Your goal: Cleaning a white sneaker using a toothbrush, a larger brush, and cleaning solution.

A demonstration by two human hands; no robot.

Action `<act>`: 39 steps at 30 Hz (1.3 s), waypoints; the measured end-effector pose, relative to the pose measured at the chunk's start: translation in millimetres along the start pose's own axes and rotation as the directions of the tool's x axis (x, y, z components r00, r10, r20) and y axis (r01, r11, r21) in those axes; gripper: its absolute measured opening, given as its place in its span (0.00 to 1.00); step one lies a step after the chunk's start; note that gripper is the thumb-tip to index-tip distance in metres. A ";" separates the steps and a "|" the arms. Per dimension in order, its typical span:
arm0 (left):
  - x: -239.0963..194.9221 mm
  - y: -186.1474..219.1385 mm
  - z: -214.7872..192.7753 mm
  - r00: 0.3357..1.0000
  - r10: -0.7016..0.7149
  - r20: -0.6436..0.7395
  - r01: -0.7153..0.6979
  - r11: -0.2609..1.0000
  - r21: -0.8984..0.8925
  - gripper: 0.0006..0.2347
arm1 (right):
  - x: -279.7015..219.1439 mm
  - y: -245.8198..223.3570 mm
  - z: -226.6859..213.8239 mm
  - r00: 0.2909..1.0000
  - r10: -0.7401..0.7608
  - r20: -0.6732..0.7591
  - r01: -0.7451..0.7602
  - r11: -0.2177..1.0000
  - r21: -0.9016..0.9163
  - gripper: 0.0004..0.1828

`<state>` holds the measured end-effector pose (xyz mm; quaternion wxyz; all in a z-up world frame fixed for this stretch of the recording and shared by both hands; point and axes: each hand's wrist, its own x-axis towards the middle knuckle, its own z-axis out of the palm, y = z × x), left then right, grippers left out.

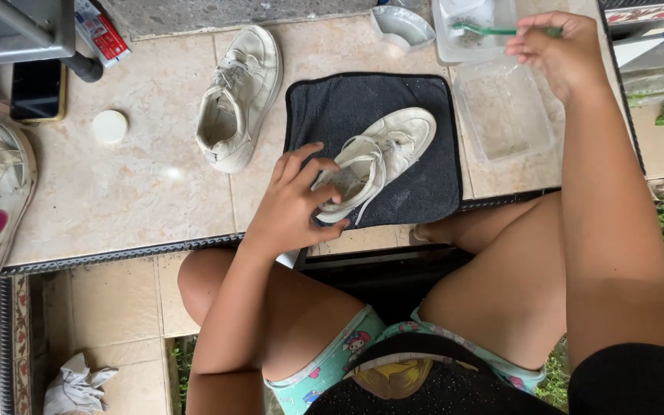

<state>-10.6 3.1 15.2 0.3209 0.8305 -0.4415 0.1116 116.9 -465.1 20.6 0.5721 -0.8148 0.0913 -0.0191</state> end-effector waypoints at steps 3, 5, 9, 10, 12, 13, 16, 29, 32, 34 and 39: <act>1.1 4.2 -2.7 1.000 0.008 -0.029 -0.008 1.000 0.025 0.07 | -2.9 -2.0 2.1 0.999 -0.005 -0.046 0.008 0.998 0.063 0.05; -0.4 2.8 -3.7 1.000 -0.015 -0.018 0.016 0.999 0.047 0.05 | 3.6 9.6 1.6 0.987 -0.086 -0.137 0.083 0.996 -0.031 0.07; -1.0 3.0 -4.7 0.998 -0.051 -0.022 0.052 0.997 0.057 0.03 | 8.9 24.5 1.8 0.935 -0.257 -0.244 0.224 0.962 -0.155 0.09; -1.7 2.1 -2.3 0.999 -0.048 -0.022 0.049 0.997 0.058 0.03 | 10.5 27.4 1.4 0.934 -0.258 -0.247 0.225 0.962 -0.155 0.09; -3.1 0.2 2.2 0.999 -0.041 -0.032 0.044 0.994 0.102 0.07 | 14.0 33.2 0.9 0.914 -0.332 -0.233 0.305 0.941 -0.146 0.04; -3.8 -0.3 3.3 0.999 -0.039 -0.032 0.042 0.994 0.103 0.07 | 13.4 33.9 1.1 0.913 -0.333 -0.235 0.306 0.941 -0.146 0.04; -4.0 -2.3 4.2 0.997 -0.050 -0.061 0.058 0.989 0.138 0.03 | 12.1 33.8 1.3 0.918 -0.316 -0.239 0.282 0.945 -0.168 0.06; -0.4 -5.8 4.3 0.978 -0.008 -0.211 0.025 0.997 0.077 0.04 | 19.6 36.1 2.9 0.902 -0.399 -0.165 0.363 0.907 -0.211 0.11; -0.3 -9.1 6.0 0.980 0.025 -0.197 -0.012 0.998 0.065 0.03 | 26.4 37.9 0.9 0.866 -0.473 -0.163 0.425 0.867 -0.261 0.10; -0.5 -9.1 7.0 0.980 0.039 -0.196 -0.026 0.997 0.067 0.03 | 28.1 36.5 2.2 0.821 -0.540 -0.182 0.471 0.823 -0.319 0.09; -1.1 -10.7 10.4 0.981 0.026 -0.193 -0.018 0.999 0.045 0.02 | 27.8 21.9 7.5 0.747 -0.661 -0.065 0.516 0.639 -0.571 0.10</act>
